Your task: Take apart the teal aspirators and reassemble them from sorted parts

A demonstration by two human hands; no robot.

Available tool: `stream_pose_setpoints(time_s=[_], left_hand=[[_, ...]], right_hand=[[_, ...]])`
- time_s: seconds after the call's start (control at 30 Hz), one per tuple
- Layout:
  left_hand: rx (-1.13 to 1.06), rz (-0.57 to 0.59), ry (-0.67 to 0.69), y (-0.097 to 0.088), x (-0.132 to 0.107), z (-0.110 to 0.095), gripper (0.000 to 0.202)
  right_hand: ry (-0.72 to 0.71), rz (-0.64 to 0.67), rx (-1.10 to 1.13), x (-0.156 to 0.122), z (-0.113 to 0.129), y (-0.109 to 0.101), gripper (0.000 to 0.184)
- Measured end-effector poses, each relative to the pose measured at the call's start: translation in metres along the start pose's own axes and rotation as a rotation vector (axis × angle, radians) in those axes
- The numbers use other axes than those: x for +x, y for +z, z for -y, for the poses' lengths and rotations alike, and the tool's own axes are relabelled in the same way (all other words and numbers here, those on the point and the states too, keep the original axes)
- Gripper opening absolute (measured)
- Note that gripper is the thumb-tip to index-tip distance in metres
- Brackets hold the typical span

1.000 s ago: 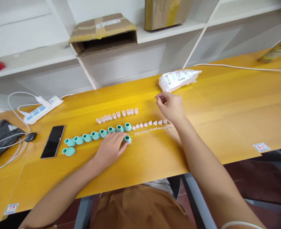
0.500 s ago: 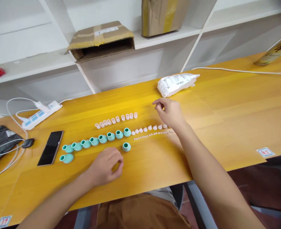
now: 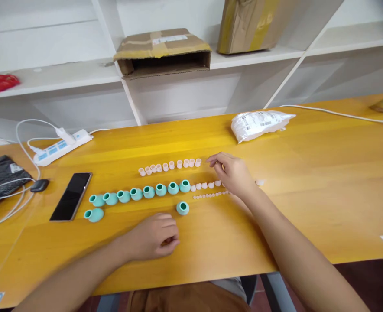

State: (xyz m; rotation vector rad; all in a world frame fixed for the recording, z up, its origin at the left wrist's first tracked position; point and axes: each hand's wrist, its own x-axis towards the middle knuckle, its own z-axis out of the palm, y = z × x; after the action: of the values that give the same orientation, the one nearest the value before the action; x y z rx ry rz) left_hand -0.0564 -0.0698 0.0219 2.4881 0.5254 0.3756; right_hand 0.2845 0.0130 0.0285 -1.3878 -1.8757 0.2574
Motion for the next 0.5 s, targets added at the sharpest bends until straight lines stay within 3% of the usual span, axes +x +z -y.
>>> stream_pose_setpoints(time_s=[0.2, 0.37, 0.5], left_hand=[[0.015, 0.008, -0.007, -0.002, -0.002, 0.001, 0.021], [0.015, 0.009, 0.002, -0.001, -0.001, 0.001, 0.022], [0.018, 0.008, 0.008, -0.001, -0.001, 0.001, 0.023]], right_hand=[[0.136, -0.081, 0.042, -0.001, -0.006, 0.003, 0.016], [0.241, -0.248, -0.056, -0.001, -0.003, -0.009, 0.053], [0.219, -0.268, -0.023, -0.003, 0.004, -0.013, 0.059]])
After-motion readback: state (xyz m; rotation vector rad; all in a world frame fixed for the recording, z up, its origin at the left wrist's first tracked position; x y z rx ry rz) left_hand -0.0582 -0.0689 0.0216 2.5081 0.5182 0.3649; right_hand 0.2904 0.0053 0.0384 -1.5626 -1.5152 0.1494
